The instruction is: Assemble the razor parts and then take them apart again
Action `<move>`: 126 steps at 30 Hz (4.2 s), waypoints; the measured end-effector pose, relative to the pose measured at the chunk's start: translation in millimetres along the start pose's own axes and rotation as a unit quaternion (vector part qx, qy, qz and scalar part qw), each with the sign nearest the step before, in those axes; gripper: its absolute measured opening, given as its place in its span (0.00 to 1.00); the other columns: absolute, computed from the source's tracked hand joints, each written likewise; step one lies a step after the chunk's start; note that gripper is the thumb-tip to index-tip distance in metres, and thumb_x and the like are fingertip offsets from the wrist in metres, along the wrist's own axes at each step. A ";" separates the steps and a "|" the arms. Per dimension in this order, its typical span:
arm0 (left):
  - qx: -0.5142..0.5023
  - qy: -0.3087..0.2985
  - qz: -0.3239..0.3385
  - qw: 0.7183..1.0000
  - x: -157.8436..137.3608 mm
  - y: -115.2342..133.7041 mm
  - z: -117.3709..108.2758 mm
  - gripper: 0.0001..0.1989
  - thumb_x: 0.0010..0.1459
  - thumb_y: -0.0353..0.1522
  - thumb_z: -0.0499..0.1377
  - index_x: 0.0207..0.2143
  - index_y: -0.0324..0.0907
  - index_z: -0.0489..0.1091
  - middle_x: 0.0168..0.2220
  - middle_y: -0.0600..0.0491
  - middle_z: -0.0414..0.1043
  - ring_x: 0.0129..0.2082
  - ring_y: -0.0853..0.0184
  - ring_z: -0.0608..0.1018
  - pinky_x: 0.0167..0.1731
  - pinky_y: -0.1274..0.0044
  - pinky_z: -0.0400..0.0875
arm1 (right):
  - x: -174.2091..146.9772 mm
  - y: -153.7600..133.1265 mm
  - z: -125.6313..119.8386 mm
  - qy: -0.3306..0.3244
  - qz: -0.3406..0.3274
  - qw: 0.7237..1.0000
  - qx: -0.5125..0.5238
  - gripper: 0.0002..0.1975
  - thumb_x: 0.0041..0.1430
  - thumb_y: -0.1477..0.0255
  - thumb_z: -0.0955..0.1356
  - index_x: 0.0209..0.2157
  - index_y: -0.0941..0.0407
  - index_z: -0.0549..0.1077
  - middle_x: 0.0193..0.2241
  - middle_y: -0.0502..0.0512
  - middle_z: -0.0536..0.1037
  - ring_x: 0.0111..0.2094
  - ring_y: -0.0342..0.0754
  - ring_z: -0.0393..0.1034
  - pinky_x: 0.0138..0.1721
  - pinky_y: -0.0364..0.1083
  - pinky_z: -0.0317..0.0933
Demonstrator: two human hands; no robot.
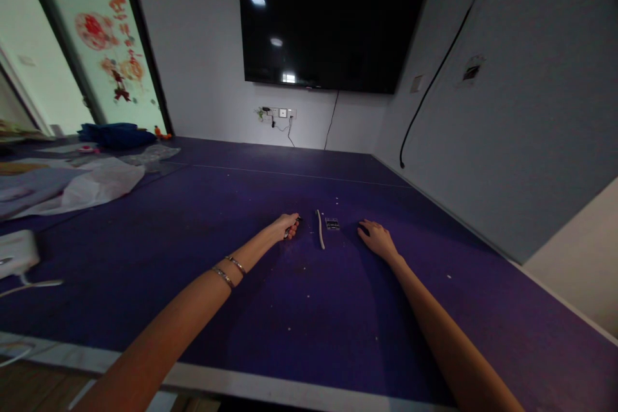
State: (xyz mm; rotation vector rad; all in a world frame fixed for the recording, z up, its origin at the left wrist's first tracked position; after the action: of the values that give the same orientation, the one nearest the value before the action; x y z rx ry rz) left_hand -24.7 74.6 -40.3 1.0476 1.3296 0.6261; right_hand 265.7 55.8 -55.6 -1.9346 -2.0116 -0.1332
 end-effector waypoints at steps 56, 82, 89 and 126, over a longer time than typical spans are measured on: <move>0.102 0.034 0.393 0.913 -27.9 70.0 14.2 0.11 0.46 0.33 0.61 0.25 0.40 0.60 0.23 0.57 0.66 0.22 0.74 0.70 0.16 0.85 0.64 | -1.6 -5.8 -17.0 0.036 0.019 0.998 0.050 0.18 0.57 0.64 0.60 0.46 0.53 0.71 0.52 0.57 0.68 0.52 0.52 0.61 0.50 0.51 0.55; 0.163 0.021 0.443 0.881 -50.5 69.3 9.2 0.13 0.44 0.36 0.62 0.23 0.41 0.59 0.20 0.60 0.60 0.21 0.75 0.65 0.23 0.82 0.60 | 8.3 -136.3 0.2 -0.138 0.020 0.990 0.013 0.18 0.55 0.65 0.59 0.39 0.59 0.74 0.38 0.68 0.76 0.40 0.57 0.71 0.39 0.52 0.62; 0.163 0.019 0.463 0.871 -48.4 70.8 7.9 0.12 0.44 0.35 0.62 0.23 0.41 0.61 0.21 0.58 0.64 0.23 0.73 0.67 0.29 0.80 0.62 | 24.7 -106.8 -40.1 -0.026 0.030 0.991 0.127 0.18 0.57 0.65 0.57 0.27 0.59 0.74 0.28 0.63 0.77 0.31 0.51 0.72 0.32 0.45 0.61; 0.182 0.004 0.505 0.844 -51.2 64.3 24.5 0.12 0.46 0.36 0.62 0.24 0.39 0.62 0.23 0.59 0.63 0.25 0.73 0.67 0.29 0.78 0.62 | 4.7 -96.7 -157.4 -0.008 -0.167 0.944 0.285 0.13 0.52 0.61 0.66 0.33 0.53 0.78 0.31 0.53 0.79 0.33 0.49 0.72 0.35 0.45 0.63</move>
State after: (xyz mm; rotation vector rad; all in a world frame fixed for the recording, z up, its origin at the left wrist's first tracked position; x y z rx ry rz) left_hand 1.7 52.3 38.2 2.0909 0.8221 1.1646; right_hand 199.1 6.4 109.5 -1.2364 -2.0726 0.3491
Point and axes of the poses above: each hand's wrist, its own x-axis towards the middle knuckle, its own z-axis out of the palm, y = z × x, the point moved 5 cm from there along x, towards the middle knuckle
